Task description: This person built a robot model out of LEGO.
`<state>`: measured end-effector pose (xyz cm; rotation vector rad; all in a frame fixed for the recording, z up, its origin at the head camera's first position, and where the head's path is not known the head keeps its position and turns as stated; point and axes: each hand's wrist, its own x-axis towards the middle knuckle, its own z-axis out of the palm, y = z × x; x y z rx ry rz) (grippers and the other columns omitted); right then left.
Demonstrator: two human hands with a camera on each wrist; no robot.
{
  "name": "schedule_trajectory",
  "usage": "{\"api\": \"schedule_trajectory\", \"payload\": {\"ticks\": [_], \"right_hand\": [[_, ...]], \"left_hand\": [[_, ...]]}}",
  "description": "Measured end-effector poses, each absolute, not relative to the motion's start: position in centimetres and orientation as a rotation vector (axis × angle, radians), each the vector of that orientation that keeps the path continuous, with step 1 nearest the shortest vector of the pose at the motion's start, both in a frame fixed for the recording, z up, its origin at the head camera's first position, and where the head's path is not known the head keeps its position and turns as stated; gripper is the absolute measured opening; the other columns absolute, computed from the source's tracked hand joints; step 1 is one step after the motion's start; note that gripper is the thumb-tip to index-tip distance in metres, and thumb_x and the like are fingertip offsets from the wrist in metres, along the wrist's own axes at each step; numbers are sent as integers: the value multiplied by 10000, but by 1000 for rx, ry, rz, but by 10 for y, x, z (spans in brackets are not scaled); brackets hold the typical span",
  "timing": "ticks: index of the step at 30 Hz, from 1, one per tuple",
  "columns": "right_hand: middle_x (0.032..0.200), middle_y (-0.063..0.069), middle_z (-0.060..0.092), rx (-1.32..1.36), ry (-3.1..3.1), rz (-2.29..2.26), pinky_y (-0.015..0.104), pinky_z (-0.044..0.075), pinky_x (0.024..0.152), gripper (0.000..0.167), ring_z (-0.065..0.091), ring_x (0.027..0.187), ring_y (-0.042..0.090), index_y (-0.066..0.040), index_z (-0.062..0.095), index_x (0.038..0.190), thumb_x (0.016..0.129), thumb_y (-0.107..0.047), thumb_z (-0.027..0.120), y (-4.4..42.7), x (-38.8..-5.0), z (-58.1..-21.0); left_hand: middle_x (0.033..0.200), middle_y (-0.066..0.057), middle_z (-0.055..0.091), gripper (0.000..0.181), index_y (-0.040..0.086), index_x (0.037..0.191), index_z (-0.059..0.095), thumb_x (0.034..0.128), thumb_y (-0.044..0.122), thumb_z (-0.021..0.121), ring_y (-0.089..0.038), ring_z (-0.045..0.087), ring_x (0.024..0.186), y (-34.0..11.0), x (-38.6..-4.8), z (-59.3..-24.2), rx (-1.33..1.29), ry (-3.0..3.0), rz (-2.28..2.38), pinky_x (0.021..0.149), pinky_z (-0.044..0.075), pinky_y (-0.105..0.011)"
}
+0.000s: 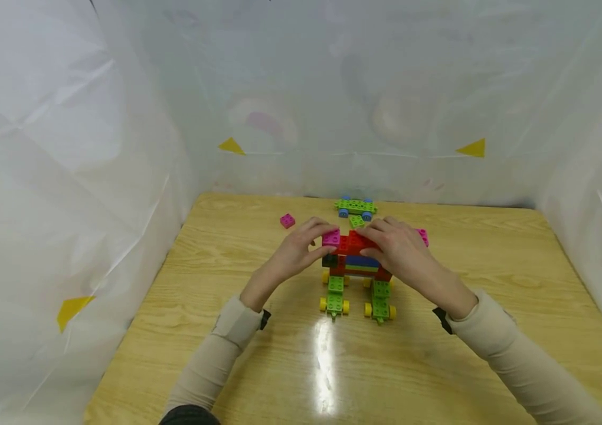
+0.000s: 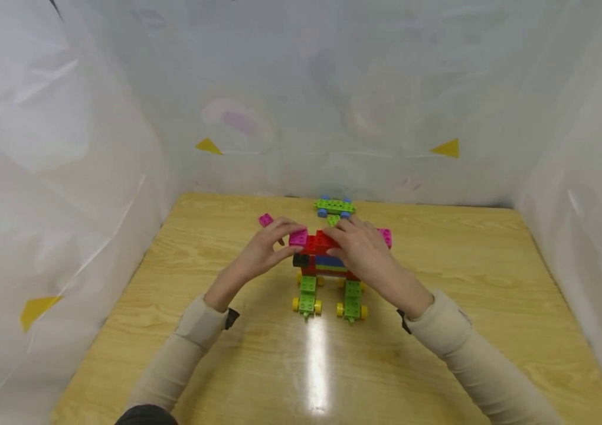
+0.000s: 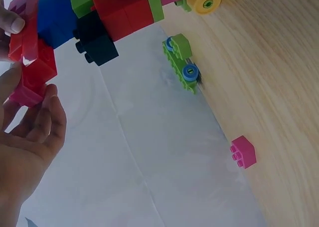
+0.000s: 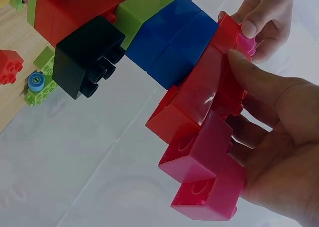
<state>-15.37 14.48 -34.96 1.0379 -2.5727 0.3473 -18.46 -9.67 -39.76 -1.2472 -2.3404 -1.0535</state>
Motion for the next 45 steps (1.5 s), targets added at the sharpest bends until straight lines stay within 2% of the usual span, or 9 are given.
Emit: {"api": "schedule_trajectory", "payload": {"ticks": [8,15,21,30,37,45], "right_hand": [[1012,117,667,1025,-2593,341,408,509,717,401,574,854,279,-32,687,1162,800,-173,788,144,-153,-350],[1014,124,668,1019,-2590,350,399,508,695,404,565,830,274,-24,687,1156,795,-170,794,143,-150,-351],[1013,123,664,1013,-2598,336,389,495,690,407,554,824,268,-21,683,1161,799,-172,790,142,-149,-350],[1021,124,660,988,-2626,299,392,498,706,412,554,838,272,-26,678,1173,809,-187,782,139,-145,-349],[1010,125,663,984,-2606,291,386,498,703,404,550,834,274,-20,681,1166,807,-178,782,138,-146,-349],[1002,119,661,986,-2611,290,384,498,703,402,548,826,268,-25,684,1161,806,-187,784,137,-146,-353]], "left_hand": [[1190,-78,547,367,60,1272,555,922,118,652,-180,532,992,-96,-181,-402,-1209,-2399,-1192,765,529,-387],[1187,-88,562,375,56,1271,553,917,113,661,-168,539,935,-93,-179,-407,-1176,-2397,-1215,749,527,-361],[1238,-106,539,368,42,1252,554,908,93,672,-185,537,966,-93,-179,-408,-1177,-2371,-1232,766,525,-371],[1197,-101,552,360,45,1248,551,908,86,666,-177,542,971,-93,-176,-408,-1170,-2364,-1238,807,485,-240],[1131,-88,567,361,6,1238,554,908,94,669,-167,534,955,-93,-178,-403,-1194,-2375,-1108,818,490,-284],[1080,-71,579,335,26,1197,571,901,130,689,-177,506,950,-95,-180,-401,-1221,-2378,-1047,800,476,-310]]}}
